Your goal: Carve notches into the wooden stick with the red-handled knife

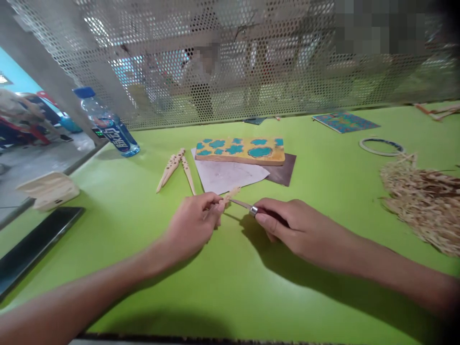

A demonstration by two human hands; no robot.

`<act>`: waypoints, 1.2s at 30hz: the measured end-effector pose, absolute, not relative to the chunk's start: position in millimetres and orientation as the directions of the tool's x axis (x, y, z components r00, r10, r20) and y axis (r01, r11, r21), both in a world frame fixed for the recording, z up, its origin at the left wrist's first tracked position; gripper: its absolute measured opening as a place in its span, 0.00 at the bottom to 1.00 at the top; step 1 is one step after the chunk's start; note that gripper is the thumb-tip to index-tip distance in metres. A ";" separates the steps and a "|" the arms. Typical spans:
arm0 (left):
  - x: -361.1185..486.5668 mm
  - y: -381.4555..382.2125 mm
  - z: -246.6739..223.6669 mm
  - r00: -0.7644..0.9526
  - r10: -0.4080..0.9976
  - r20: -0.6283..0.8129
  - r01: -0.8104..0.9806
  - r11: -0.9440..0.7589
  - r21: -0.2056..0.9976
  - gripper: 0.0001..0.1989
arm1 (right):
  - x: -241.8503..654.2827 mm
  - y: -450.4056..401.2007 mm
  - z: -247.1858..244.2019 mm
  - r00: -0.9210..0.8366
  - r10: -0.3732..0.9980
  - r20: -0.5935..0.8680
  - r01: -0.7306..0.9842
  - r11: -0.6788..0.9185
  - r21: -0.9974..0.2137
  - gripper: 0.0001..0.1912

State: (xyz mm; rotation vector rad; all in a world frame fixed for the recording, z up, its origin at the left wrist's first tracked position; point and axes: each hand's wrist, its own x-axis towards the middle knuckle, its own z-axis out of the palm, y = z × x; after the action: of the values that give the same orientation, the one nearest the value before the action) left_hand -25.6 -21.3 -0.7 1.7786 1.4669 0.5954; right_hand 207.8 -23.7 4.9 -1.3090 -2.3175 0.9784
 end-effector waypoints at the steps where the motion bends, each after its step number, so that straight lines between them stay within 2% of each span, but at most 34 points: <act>1: -25.0 -22.0 -0.8 0.228 0.968 -0.108 0.618 -0.058 0.784 0.17 | 207.1 -24.3 4.1 -0.528 0.846 -0.069 0.638 0.343 -0.689 0.17; 5: -22.3 -24.4 -0.9 0.187 0.978 -0.093 0.628 -0.046 0.776 0.16 | 202.2 -30.1 3.1 -0.470 0.871 -0.143 0.636 0.221 -0.739 0.19; 9: -20.7 -27.5 -3.6 0.188 0.982 0.004 0.626 -0.123 0.770 0.16 | 194.6 -38.7 1.6 -0.416 0.883 -0.218 0.538 0.046 -0.842 0.20; 13: -19.4 -30.2 -6.6 0.196 0.974 0.116 0.651 -0.218 0.727 0.17 | 189.2 -43.3 -2.7 -0.398 0.895 -0.202 0.469 0.009 -0.883 0.19; 18: -18.2 -31.9 -6.0 0.160 0.978 0.134 0.627 -0.206 0.751 0.17 | 187.1 -46.0 -8.8 -0.448 0.880 -0.160 0.305 -0.018 -0.952 0.19; 21: -18.3 -32.4 -7.4 0.146 0.983 0.110 0.585 -0.176 0.791 0.18 | 186.3 -46.9 -10.7 -0.475 0.859 -0.190 0.191 -0.110 -0.975 0.18; 25: -19.1 -31.3 -12.5 0.135 0.991 0.020 0.425 -0.076 0.902 0.19 | 186.5 -44.9 -11.1 -0.529 0.813 -0.242 0.052 -0.254 -0.966 0.19; 30: -18.8 -29.0 -13.6 0.139 0.979 -0.148 0.210 0.117 0.971 0.20 | 190.6 -41.9 -10.2 -0.575 0.790 -0.215 -0.069 -0.308 -0.949 0.20; 33: -18.4 -28.7 -11.1 0.153 0.972 -0.176 0.152 0.153 0.977 0.19 | 191.5 -40.2 -9.1 -0.542 0.816 -0.200 -0.032 -0.257 -0.966 0.20; 36: -18.2 -29.9 -8.7 0.138 0.987 -0.081 0.177 0.056 0.983 0.18 | 190.7 -37.9 -8.1 -0.493 0.846 -0.202 0.076 -0.189 -0.979 0.21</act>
State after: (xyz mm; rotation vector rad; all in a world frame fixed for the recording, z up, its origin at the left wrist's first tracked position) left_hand -18.2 -29.9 -8.7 1.3477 1.2555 0.9640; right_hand 190.7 -37.9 -8.1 -1.0873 -1.5031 1.7410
